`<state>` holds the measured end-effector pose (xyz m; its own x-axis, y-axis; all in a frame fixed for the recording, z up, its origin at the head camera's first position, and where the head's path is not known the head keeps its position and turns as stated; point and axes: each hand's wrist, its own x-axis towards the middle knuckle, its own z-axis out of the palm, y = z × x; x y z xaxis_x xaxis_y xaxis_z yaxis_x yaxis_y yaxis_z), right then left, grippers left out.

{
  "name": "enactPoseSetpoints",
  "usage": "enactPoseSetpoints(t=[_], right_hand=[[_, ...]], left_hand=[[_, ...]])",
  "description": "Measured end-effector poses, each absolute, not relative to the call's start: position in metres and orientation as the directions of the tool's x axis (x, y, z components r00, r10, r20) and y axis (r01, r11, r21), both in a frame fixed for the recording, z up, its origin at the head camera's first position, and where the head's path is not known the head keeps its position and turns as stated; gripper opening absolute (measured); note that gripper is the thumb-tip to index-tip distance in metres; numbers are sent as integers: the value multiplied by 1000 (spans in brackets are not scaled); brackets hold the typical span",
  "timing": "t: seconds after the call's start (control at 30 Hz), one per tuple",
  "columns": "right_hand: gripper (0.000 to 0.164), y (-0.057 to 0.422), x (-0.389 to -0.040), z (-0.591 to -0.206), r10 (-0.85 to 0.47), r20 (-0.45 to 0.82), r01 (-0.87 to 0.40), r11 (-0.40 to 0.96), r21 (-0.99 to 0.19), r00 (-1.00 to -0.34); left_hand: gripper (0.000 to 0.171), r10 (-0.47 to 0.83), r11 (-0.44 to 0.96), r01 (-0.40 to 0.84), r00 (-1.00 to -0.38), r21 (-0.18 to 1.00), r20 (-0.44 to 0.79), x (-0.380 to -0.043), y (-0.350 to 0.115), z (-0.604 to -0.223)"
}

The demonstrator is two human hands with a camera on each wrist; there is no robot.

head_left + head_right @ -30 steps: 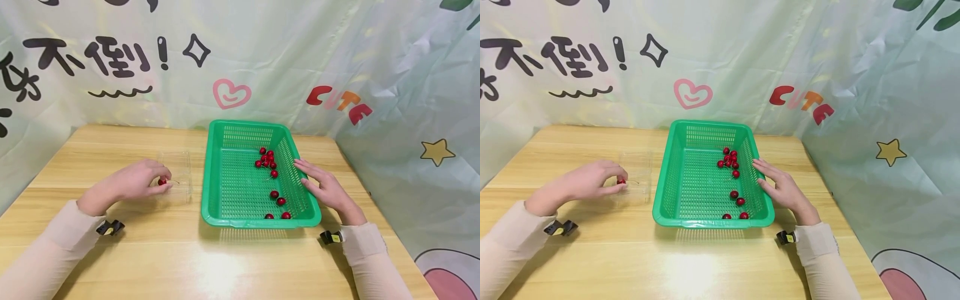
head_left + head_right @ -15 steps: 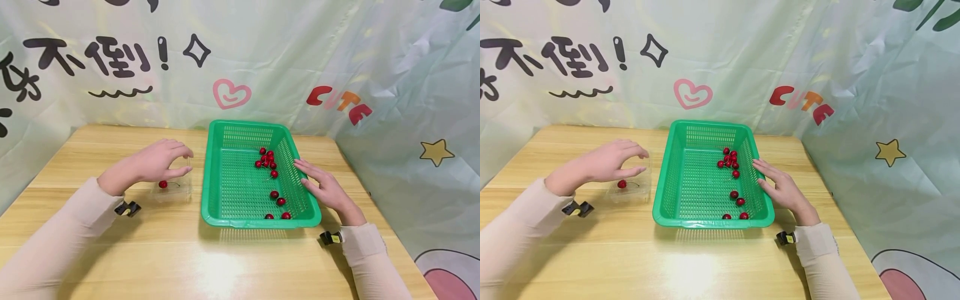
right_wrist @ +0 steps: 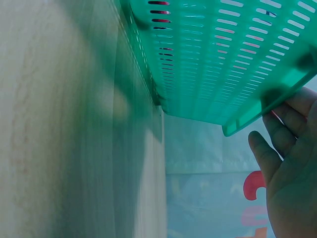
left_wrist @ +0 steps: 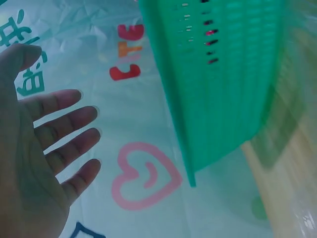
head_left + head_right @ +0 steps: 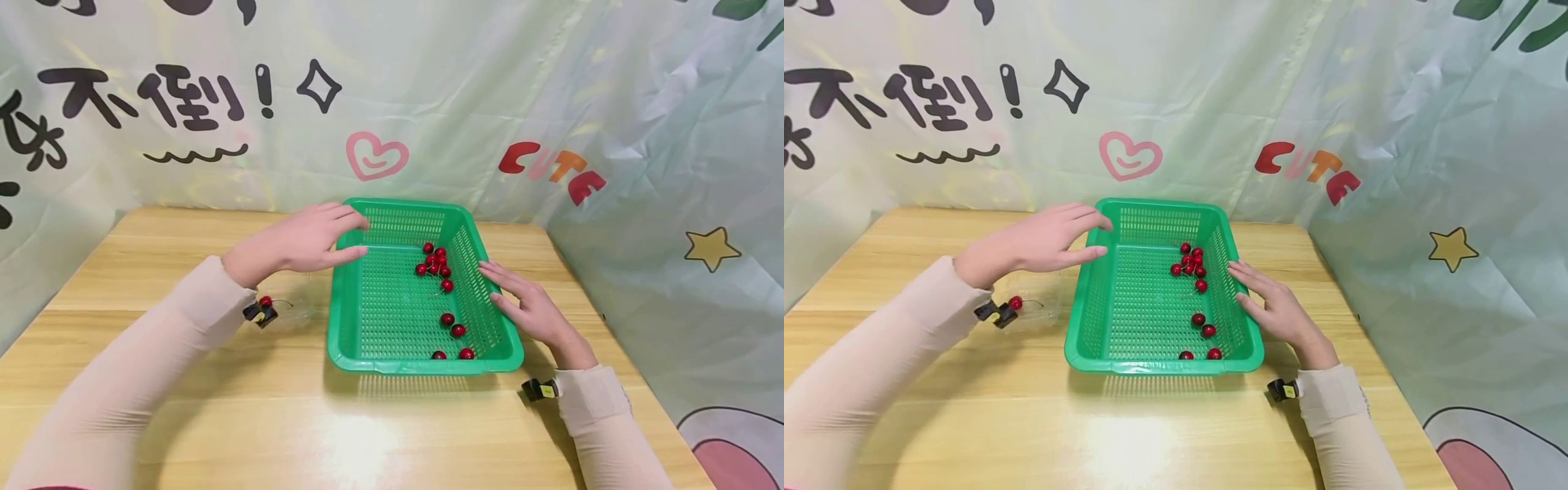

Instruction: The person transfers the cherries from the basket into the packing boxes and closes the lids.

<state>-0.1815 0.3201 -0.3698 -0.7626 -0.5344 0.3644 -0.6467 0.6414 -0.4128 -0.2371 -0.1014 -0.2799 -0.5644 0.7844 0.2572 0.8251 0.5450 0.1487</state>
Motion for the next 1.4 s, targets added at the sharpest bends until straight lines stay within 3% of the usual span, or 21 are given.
enactPoseSetpoints(t=[0.6, 1.13, 1.4], right_hand=[[49, 321, -181, -370, -533, 360, -643, 644, -415, -766], [48, 322, -180, -372, -530, 361, -642, 641, -421, -767], [48, 321, -181, -371, -535, 361, -645, 633, -427, -764]], left_hand=[[48, 711, 636, 702, -694, 320, 112, -275, -21, -247], [69, 617, 736, 559, -786, 383, -37, -310, 29, -294], [75, 619, 751, 544, -777, 375, -114, -313, 39, -317]])
